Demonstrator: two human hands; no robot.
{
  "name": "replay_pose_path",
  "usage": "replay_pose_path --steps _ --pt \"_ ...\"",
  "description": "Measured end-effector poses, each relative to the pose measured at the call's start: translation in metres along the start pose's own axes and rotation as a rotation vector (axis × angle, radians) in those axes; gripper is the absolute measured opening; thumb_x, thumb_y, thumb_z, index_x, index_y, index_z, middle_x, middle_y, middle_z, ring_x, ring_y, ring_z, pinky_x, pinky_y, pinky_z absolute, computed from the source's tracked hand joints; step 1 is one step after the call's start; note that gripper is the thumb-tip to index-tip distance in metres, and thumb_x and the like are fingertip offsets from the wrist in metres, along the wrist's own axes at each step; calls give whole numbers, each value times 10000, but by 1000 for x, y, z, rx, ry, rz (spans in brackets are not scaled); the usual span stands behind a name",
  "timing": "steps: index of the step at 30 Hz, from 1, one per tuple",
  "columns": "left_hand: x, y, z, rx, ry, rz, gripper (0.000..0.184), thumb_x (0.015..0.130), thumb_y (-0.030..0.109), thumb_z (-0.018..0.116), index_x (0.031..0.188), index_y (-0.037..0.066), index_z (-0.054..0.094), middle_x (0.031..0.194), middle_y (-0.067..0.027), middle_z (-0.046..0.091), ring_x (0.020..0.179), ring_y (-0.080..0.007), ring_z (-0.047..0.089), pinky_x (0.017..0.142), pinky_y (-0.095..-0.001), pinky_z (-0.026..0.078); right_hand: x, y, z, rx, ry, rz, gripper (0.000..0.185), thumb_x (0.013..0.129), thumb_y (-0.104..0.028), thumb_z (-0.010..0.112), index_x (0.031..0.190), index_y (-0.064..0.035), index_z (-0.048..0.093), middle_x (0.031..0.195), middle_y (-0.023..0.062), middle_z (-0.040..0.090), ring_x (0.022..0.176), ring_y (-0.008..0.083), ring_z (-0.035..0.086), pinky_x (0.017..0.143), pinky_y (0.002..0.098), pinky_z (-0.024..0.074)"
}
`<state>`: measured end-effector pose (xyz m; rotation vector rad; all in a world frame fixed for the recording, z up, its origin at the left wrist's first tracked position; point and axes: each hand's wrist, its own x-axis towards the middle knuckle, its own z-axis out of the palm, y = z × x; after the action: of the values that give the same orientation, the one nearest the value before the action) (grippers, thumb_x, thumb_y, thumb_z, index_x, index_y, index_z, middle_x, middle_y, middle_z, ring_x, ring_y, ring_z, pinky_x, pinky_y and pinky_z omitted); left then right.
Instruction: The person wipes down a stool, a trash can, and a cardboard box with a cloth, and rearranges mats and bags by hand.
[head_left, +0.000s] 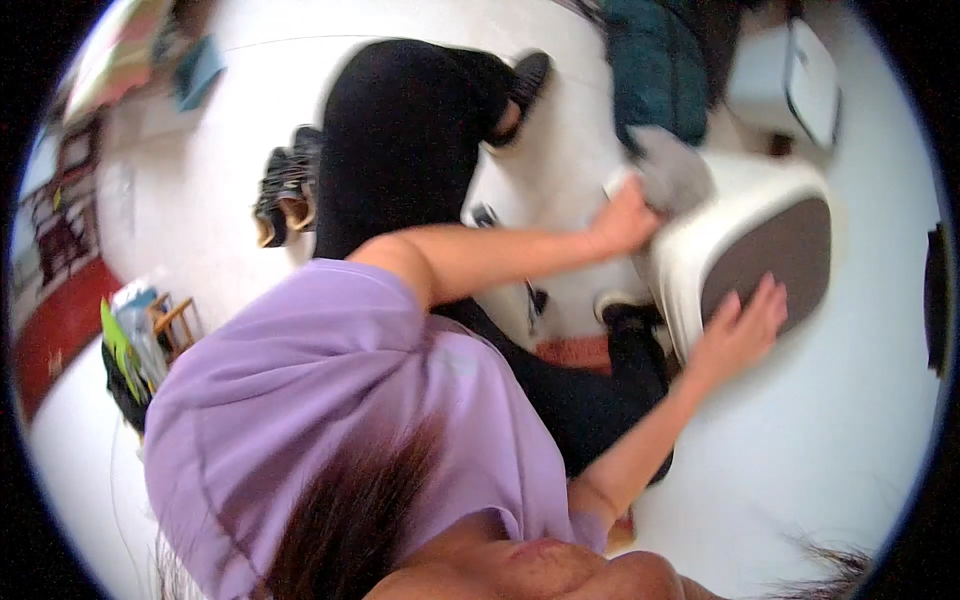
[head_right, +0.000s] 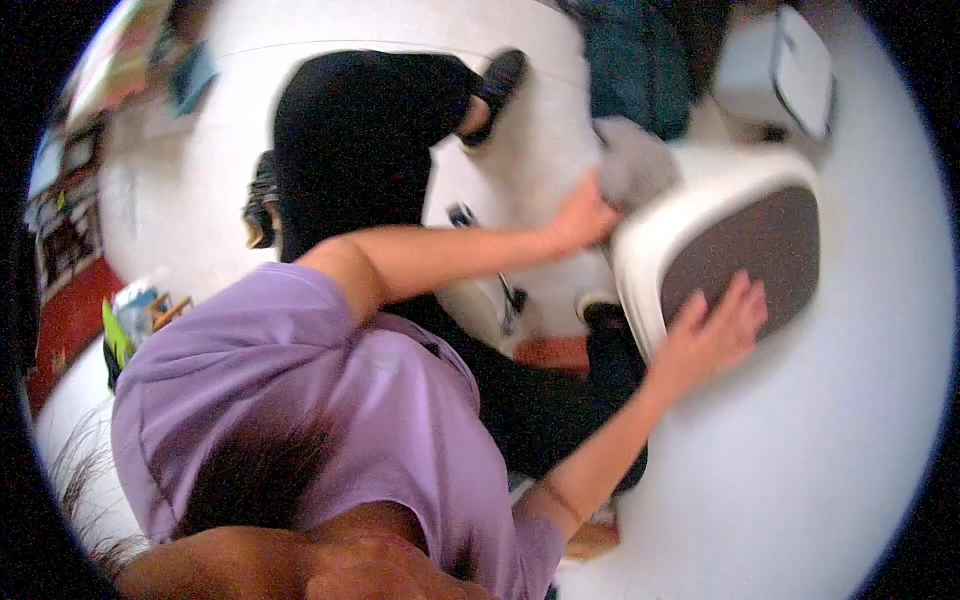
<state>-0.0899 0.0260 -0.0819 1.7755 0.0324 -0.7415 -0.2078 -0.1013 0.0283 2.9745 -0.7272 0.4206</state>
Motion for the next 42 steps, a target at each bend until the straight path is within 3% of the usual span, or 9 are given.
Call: replay_pose_path --steps 1,4,8,9,11,13,22,36,42 --pt "14 -17 5 -14 -20 293 467 808 208 547 1209 1 426 1152 -245 475 1114 -402 455 959 -434 367 3 4 -1 3 -10 22 508 928 -398 411 1386 -183 366 1448 95 317 1331 325 275 1066 534 172" --pt "35 -27 6 24 -165 306 467 824 216 539 1237 27 430 1168 -249 434 1099 -416 440 949 -441 367 -2 15 -9 0 -1 47 478 955 -382 348 1373 -152 392 1434 111 340 1318 329 300 1064 523 176" --pt "75 -88 11 114 -253 169 242 777 143 546 936 -27 613 844 -173 630 752 -265 605 676 -397 492 -11 23 -15 59 7 -5 534 966 -409 300 1364 -63 383 1425 159 333 1326 346 273 1082 471 177" --pt "86 -112 16 -11 -238 58 220 754 145 551 834 -40 638 741 -228 628 706 -366 621 666 -438 497 -8 20 -19 53 -42 17 599 954 -472 294 1358 -38 381 1423 178 325 1325 357 273 1087 466 184" --pt "90 -121 7 -29 -133 97 258 781 177 529 870 -44 628 748 -239 621 710 -382 615 659 -436 496 -16 23 -19 82 -47 0 616 958 -480 260 1360 -26 369 1413 213 320 1315 388 277 1075 496 200" --pt "97 -121 2 248 -42 21 355 822 288 544 1039 15 610 1086 -236 540 941 -380 556 834 -432 448 -34 31 -19 126 -2 -20 638 955 -494 240 1355 -11 358 1407 235 314 1306 432 265 1061 541 202" --pt "106 8 56 258 -71 852 374 843 305 556 1142 80 548 1225 -158 462 1102 -338 450 944 -391 386 -82 42 -22 168 31 -16 655 949 -509 239 1376 -17 308 1434 234 255 1313 443 238 1059 563 189" --pt "89 -85 38 407 -181 225 364 840 248 527 1132 31 530 1193 -211 468 1080 -404 458 919 -423 399 -92 52 -11 258 113 195 682 949 -521 229 1379 4 306 1425 247 266 1324 408 236 1073 526 182" --pt "32 -35 33 136 -101 439 371 818 245 530 1143 66 505 1154 -218 465 1038 -414 473 881 -446 413 -43 39 -13 188 105 228 532 945 -367 348 1368 -45 362 1427 177 318 1324 387 257 1070 512 174"
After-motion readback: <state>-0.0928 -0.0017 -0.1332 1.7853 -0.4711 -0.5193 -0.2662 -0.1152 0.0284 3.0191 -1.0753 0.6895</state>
